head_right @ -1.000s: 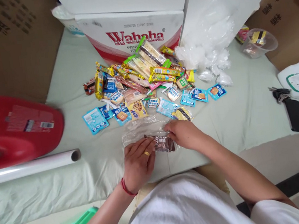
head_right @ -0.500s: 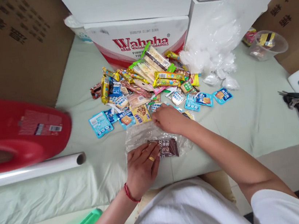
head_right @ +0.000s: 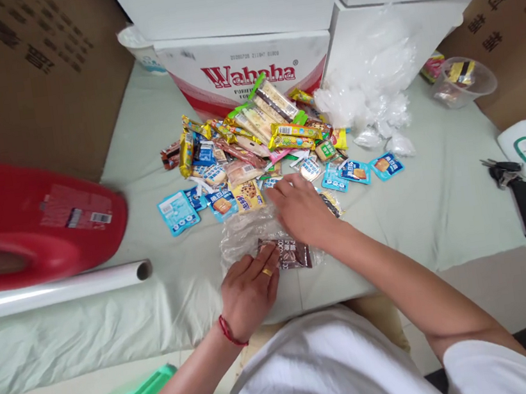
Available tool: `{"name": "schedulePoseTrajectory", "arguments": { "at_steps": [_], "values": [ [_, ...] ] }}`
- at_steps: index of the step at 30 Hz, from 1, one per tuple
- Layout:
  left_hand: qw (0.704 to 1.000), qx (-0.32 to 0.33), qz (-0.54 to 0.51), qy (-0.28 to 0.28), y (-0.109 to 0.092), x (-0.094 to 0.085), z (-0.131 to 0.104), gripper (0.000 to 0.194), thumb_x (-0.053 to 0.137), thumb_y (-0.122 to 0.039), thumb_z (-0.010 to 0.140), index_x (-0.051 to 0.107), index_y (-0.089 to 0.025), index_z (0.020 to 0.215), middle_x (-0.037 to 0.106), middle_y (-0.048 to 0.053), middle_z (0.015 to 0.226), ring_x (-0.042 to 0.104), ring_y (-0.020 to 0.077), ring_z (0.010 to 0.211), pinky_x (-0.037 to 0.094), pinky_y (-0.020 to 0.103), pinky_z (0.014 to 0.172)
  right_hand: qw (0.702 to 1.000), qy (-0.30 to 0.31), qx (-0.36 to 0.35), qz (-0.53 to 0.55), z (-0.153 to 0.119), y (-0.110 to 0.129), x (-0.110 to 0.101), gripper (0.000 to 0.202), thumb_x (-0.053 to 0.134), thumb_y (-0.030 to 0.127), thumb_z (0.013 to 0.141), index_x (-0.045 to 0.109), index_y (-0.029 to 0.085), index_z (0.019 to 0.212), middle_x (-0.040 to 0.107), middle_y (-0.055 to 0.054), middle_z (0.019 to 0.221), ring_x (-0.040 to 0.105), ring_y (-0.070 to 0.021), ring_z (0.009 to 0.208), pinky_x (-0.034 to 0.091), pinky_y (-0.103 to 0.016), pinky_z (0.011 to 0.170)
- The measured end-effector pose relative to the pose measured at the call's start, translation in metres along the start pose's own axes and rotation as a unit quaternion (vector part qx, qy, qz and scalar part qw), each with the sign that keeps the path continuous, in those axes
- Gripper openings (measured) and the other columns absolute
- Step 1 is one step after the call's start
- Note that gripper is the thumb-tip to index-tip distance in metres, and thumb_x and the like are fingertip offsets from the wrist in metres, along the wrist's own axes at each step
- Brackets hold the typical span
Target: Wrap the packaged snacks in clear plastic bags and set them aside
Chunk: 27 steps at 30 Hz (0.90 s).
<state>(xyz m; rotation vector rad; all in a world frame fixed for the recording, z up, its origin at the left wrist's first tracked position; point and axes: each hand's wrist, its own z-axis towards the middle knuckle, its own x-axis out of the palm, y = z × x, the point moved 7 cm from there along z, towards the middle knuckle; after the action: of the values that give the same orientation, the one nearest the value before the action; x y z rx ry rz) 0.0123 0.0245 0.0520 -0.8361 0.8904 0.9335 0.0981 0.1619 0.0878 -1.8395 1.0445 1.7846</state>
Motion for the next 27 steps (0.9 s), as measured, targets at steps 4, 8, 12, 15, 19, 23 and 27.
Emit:
{"name": "schedulePoseTrajectory", "arguments": {
  "at_steps": [4, 8, 12, 15, 19, 23, 27],
  "values": [
    [1.000, -0.001, -0.005, 0.003, -0.002, 0.001, 0.001, 0.026, 0.056, -0.019, 0.100, 0.076, -0.018, 0.116, 0.077, 0.009, 0.127, 0.073, 0.0227, 0.083, 0.055, 0.036, 0.068, 0.997, 0.069, -0.005, 0.024, 0.027, -0.015, 0.022, 0.044, 0.066, 0.029, 0.094, 0.064, 0.012, 0.134, 0.067, -0.019, 0.128, 0.044, -0.0348, 0.133, 0.034, -0.046, 0.109],
    [0.998, -0.032, -0.039, 0.045, 0.000, 0.008, -0.001, 0.032, 0.051, -0.018, 0.101, 0.073, -0.021, 0.124, 0.075, 0.009, 0.133, 0.076, 0.0189, 0.079, 0.057, 0.030, 0.062, 0.994, 0.095, -0.005, 0.053, 0.033, -0.016, 0.020, 0.019, 0.058, 0.019, 0.095, 0.074, 0.014, 0.104, 0.073, -0.012, 0.103, 0.056, -0.0279, 0.114, 0.039, -0.036, 0.098],
    [0.994, -0.058, -0.050, 0.079, 0.003, 0.013, -0.003, 0.038, 0.050, -0.017, 0.100, 0.071, -0.024, 0.131, 0.072, 0.010, 0.137, 0.078, 0.0197, 0.083, 0.058, 0.028, 0.060, 0.992, 0.101, -0.046, 0.058, 0.016, 0.002, 0.003, 0.018, 0.055, 0.020, 0.099, 0.071, 0.015, 0.107, 0.069, -0.011, 0.111, 0.063, -0.0221, 0.099, 0.041, -0.029, 0.080],
    [0.995, -0.054, -0.040, 0.077, 0.000, 0.013, -0.003, 0.040, 0.050, -0.014, 0.098, 0.071, -0.023, 0.130, 0.073, 0.010, 0.135, 0.077, 0.0185, 0.077, 0.056, 0.027, 0.056, 0.993, 0.114, -0.035, 0.015, -0.008, 0.019, -0.001, 0.025, 0.046, 0.026, 0.105, 0.068, 0.017, 0.114, 0.069, -0.011, 0.113, 0.066, -0.0215, 0.090, 0.037, -0.029, 0.067],
    [0.992, -0.079, -0.040, 0.085, 0.003, 0.016, -0.005, 0.026, 0.051, -0.018, 0.098, 0.077, -0.020, 0.101, 0.082, 0.011, 0.101, 0.072, 0.0194, 0.062, 0.048, 0.028, 0.049, 0.989, 0.138, -0.043, -0.011, -0.044, 0.045, 0.015, 0.029, 0.040, 0.027, 0.108, 0.064, 0.019, 0.123, 0.069, -0.011, 0.111, 0.068, -0.0219, 0.091, 0.038, -0.029, 0.065],
    [0.976, -0.120, -0.159, 0.083, 0.015, 0.010, -0.016, 0.026, 0.052, -0.023, 0.096, 0.075, -0.020, 0.084, 0.079, 0.009, 0.081, 0.074, 0.0219, 0.067, 0.053, 0.029, 0.055, 0.988, 0.145, -0.050, 0.015, -0.069, 0.054, 0.043, 0.050, 0.043, 0.023, 0.107, 0.043, 0.021, 0.156, 0.069, -0.012, 0.120, 0.069, -0.0240, 0.101, 0.046, -0.031, 0.074],
    [0.904, -0.215, -0.370, -0.011, 0.050, -0.009, -0.040, 0.026, 0.051, -0.019, 0.090, 0.076, -0.023, 0.090, 0.081, 0.007, 0.099, 0.077, 0.0239, 0.097, 0.061, 0.035, 0.086, 0.990, 0.127, -0.069, 0.001, -0.077, 0.057, 0.058, 0.062, 0.044, 0.015, 0.103, 0.033, 0.024, 0.164, 0.066, -0.013, 0.127, 0.067, -0.0260, 0.106, 0.049, -0.036, 0.085]
  ]
}}
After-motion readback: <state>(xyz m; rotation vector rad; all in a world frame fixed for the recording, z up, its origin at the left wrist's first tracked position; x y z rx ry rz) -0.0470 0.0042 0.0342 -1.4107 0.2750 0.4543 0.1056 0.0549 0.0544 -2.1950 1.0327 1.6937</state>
